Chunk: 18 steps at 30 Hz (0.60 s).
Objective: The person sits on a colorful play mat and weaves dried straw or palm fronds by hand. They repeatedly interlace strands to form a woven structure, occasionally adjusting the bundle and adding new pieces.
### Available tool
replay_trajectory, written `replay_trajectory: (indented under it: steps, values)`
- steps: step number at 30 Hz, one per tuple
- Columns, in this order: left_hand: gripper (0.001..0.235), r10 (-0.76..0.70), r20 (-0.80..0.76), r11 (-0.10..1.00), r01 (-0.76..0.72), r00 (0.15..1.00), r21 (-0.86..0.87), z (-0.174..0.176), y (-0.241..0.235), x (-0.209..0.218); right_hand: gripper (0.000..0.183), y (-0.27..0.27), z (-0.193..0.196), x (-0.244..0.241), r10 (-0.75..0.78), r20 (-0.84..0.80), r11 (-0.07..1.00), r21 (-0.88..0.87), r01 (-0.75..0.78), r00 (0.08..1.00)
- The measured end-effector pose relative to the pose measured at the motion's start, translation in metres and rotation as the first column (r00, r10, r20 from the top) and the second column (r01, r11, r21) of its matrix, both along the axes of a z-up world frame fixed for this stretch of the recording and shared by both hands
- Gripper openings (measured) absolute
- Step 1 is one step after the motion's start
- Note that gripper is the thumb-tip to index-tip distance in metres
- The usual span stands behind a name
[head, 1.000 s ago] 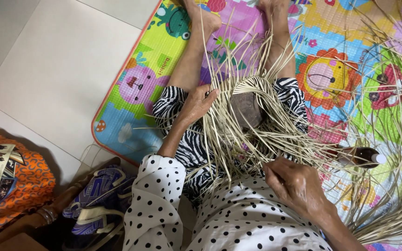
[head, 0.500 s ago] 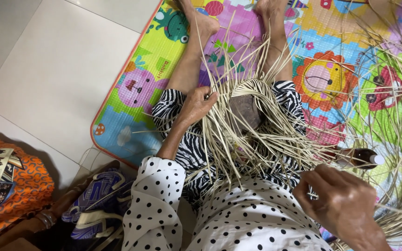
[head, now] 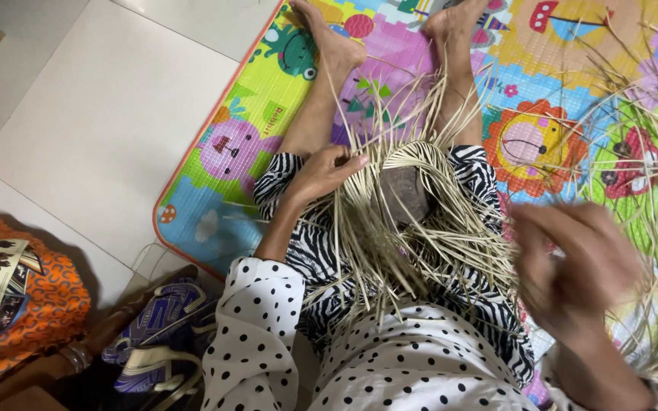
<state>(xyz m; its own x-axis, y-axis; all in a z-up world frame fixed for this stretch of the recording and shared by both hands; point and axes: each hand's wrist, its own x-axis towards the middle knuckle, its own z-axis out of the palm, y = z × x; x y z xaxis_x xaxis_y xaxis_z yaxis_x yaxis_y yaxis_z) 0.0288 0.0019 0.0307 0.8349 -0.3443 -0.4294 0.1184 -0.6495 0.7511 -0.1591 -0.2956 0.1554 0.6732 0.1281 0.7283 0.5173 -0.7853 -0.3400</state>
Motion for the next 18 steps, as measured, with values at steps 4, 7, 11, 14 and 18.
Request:
replay_trajectory:
  steps: [4, 7, 11, 14, 18]
  values:
    - [0.074, 0.021, 0.269, 0.996, 0.004, 0.963, -0.090, -0.003, -0.007, 0.002, 0.010, 0.050, -0.107, 0.074, 0.192, -0.151, 0.968, 0.194, -0.161, 0.970]
    - [0.063, 0.015, 0.104, 1.000, -0.012, 0.995, -0.023, 0.018, -0.023, 0.009, 0.005, 0.078, -0.201, 0.075, 0.223, -0.378, 0.971, 0.163, -0.173, 0.899]
    - [0.043, -0.015, -0.038, 0.978, 0.007, 0.999, -0.207, -0.006, -0.013, 0.025, 0.018, 0.090, -0.272, 0.057, 0.279, -0.626, 0.957, 0.124, -0.261, 0.728]
    - [0.044, -0.028, 0.033, 0.941, 0.038, 0.999, -0.337, -0.007, -0.016, 0.021, 0.014, 0.077, -0.186, 0.083, 0.296, -0.560, 0.946, 0.281, -0.158, 0.774]
    - [0.028, 0.007, -0.057, 0.894, -0.031, 0.998, -0.447, -0.013, -0.011, 0.022, 0.022, 0.057, -0.160, 0.130, 0.250, -0.598, 0.884, 0.462, 0.073, 0.762]
